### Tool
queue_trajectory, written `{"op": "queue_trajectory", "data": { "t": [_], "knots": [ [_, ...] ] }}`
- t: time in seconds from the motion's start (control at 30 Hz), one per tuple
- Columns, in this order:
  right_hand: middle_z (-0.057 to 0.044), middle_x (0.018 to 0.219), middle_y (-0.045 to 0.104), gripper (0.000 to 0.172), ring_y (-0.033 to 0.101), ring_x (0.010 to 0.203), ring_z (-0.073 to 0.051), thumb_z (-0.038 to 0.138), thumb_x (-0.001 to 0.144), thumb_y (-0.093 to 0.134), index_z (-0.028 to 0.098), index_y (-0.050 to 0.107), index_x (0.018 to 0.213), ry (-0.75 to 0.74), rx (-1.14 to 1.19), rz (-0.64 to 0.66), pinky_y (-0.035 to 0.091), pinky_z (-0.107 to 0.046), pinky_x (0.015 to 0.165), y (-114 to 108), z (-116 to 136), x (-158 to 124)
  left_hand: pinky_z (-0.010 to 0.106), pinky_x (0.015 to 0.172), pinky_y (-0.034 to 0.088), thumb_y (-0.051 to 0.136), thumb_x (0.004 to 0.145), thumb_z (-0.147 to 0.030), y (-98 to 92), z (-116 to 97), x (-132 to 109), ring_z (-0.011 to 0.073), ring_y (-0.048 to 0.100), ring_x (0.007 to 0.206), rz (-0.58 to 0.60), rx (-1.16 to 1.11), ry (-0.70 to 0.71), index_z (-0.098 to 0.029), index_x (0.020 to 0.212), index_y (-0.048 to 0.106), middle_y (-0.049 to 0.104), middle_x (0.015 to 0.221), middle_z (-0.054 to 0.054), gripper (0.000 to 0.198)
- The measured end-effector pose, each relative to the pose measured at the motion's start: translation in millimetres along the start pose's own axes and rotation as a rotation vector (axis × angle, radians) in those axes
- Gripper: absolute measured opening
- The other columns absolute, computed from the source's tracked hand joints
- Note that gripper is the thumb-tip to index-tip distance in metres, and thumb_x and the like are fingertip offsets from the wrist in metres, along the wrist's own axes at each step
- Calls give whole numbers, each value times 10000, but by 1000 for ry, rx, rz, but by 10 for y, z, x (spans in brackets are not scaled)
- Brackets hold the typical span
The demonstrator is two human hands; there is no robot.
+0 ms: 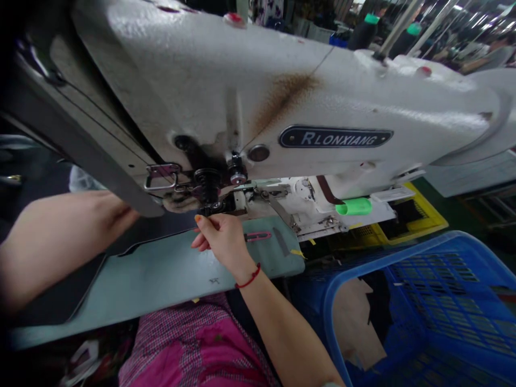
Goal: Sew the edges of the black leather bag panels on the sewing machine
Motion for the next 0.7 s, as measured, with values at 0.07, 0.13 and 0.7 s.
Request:
{"op": "queue_trajectory", "data": {
  "t": [0.07,0.13,0.7],
  "knots": [
    [-24,551,665,523,569,430,-94,649,846,611,149,631,695,-8,3,-6,461,-190,448,1,0,-7,298,538,335,460,900,-517,88,-274,-333,180,494,525,39,-319,-4,-227,631,588,536,569,28,416],
    [-23,547,665,519,574,431,-98,646,853,607,152,630,696,-23,-9,-14,462,-190,449,-3,15,-15,273,495,325,501,905,-537,485,-499,-634,143,441,492,280,-874,-147,-217,594,570,499,541,13,452],
    [-17,597,655,427,559,474,-98,569,864,624,152,658,778,-25,103,-84,432,-182,445,5,-59,-108,223,477,351,811,650,-537,1340,-508,-382,80,327,475,271,-1847,-823,-176,475,461,372,469,-51,532]
  ]
}}
Point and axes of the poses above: each hand's wrist, its own x-axis towards the middle knuckle, its own y-axis out of the palm, z = x × y, the point moved 6 cm from there along x, towards the middle knuckle
